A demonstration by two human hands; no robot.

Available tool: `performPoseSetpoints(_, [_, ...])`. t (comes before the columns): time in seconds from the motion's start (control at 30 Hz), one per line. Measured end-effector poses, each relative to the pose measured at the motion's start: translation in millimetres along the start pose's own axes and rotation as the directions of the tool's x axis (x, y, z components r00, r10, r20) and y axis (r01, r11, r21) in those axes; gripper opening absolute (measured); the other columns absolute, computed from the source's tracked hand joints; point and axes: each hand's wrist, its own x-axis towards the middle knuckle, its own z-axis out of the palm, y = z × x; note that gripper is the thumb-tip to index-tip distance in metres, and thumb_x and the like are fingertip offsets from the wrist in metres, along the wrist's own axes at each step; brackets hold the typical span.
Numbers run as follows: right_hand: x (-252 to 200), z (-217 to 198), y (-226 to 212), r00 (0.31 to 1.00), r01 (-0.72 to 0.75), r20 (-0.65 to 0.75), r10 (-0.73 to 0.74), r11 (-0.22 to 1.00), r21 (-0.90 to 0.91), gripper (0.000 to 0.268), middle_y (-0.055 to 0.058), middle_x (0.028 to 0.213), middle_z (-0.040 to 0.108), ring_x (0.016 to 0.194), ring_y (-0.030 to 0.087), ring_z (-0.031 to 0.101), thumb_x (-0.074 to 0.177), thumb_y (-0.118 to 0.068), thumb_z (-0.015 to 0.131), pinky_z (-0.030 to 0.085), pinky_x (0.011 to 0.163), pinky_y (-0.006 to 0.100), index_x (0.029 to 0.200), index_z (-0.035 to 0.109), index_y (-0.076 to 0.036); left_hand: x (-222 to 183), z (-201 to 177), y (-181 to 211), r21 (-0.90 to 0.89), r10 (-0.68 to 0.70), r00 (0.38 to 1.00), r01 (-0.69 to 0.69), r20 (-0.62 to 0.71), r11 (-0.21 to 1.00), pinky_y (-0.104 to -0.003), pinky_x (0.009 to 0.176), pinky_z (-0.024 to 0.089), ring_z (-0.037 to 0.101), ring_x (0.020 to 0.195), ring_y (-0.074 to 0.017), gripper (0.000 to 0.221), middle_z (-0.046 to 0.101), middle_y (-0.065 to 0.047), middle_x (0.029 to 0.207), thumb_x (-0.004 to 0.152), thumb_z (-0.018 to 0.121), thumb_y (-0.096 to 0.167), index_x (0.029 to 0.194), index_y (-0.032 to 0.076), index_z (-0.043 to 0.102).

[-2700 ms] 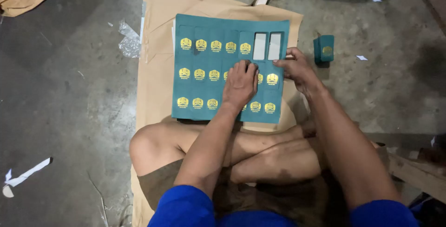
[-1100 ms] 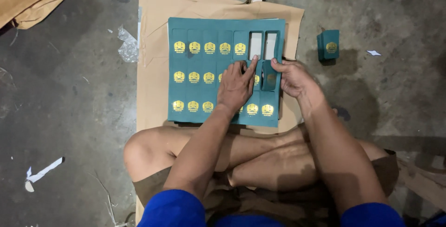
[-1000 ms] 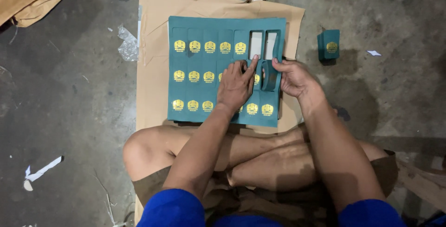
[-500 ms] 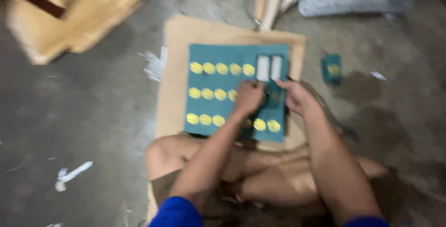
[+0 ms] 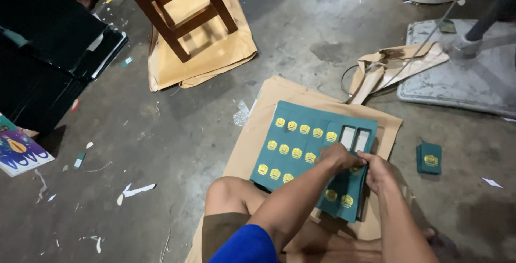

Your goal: Sorting and stacking small green printed cards removed from a larger sheet.

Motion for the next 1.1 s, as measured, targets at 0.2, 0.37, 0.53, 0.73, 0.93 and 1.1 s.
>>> performPoseSetpoints(0.2, [-21, 26, -10, 0.974, -0.019, -0.218, -0.064, 0.933, -0.360, 0.031, 0.005, 0.076, 0.064, 0.069, 0.021, 0.057, 0.100, -0.032, 0.063, 0.043, 0.059, 0.036, 0.083, 0.065, -0.007, 4, 7, -3, -0.074, -0.087, 0.996, 0.085, -0.026, 0.994, -0.061, 0.114, 0.035, 0.040, 0.146, -0.0359, 0.079, 0.063, -0.009, 0.143, 0.064, 0.090, 0.055, 0.125, 0.009, 0.073])
performPoseSetpoints(0.37, [-8, 24, 1, 0.921, 0.060, -0.303, -0.246, 0.857, -0.513, 0.033, 0.006, 0.076, 0.066, 0.065, 0.019, 0.057, 0.098, -0.034, 0.065, 0.040, 0.056, 0.033, 0.087, 0.070, -0.003, 44, 16, -21, 0.026, 0.000, 1.000, 0.000, -0.009, 1.000, -0.054, 0.111, 0.040, 0.052, 0.132, -0.0344, 0.074, 0.068, -0.011, 0.130, 0.068, 0.087, 0.060, 0.120, 0.009, 0.075])
performPoseSetpoints(0.53, [-8, 10, -3, 0.942, -0.023, -0.323, -0.094, 0.940, -0.342, 0.034, 0.008, 0.075, 0.056, 0.057, 0.021, 0.044, 0.099, -0.038, 0.070, 0.030, 0.047, 0.038, 0.092, 0.070, -0.005, 68, 34, -32, 0.145, 0.124, 0.991, -0.129, 0.044, 0.981, -0.044, 0.108, 0.046, 0.068, 0.113, -0.0326, 0.070, 0.075, -0.012, 0.114, 0.073, 0.083, 0.067, 0.112, 0.009, 0.078])
performPoseSetpoints(0.73, [-31, 29, -12, 0.963, -0.052, -0.269, 0.002, 0.983, -0.179, 0.025, 0.001, 0.073, 0.067, 0.055, 0.014, 0.057, 0.094, -0.035, 0.068, 0.040, 0.043, 0.032, 0.091, 0.071, -0.010, 40, 27, -32, -0.331, 0.033, 0.999, -0.038, -0.018, 0.943, -0.043, 0.096, 0.061, 0.079, 0.103, -0.0315, 0.064, 0.081, -0.013, 0.105, 0.054, 0.091, 0.051, 0.100, 0.010, 0.077])
performPoseSetpoints(0.93, [-40, 26, -14, 0.944, 0.005, -0.276, -0.179, 0.847, -0.532, 0.043, 0.002, 0.061, 0.049, 0.050, 0.016, 0.038, 0.097, -0.045, 0.067, 0.024, 0.044, 0.035, 0.074, 0.067, -0.008, 27, 19, -8, -0.032, -0.005, 1.000, 0.005, -0.015, 0.999, -0.062, 0.112, 0.035, 0.039, 0.144, -0.0398, 0.062, 0.066, -0.011, 0.136, 0.070, 0.091, 0.049, 0.115, 0.011, 0.074])
performPoseSetpoints(1.1, [-38, 32, -18, 0.950, 0.002, -0.282, -0.131, 0.910, -0.414, 0.034, 0.002, 0.069, 0.060, 0.055, 0.015, 0.052, 0.093, -0.040, 0.071, 0.038, 0.048, 0.035, 0.084, 0.070, -0.007, 18, 14, -7, -0.036, -0.001, 0.999, 0.002, 0.032, 0.999, -0.065, 0.115, 0.028, 0.033, 0.146, -0.0416, 0.061, 0.063, -0.010, 0.141, 0.074, 0.084, 0.050, 0.123, 0.016, 0.076])
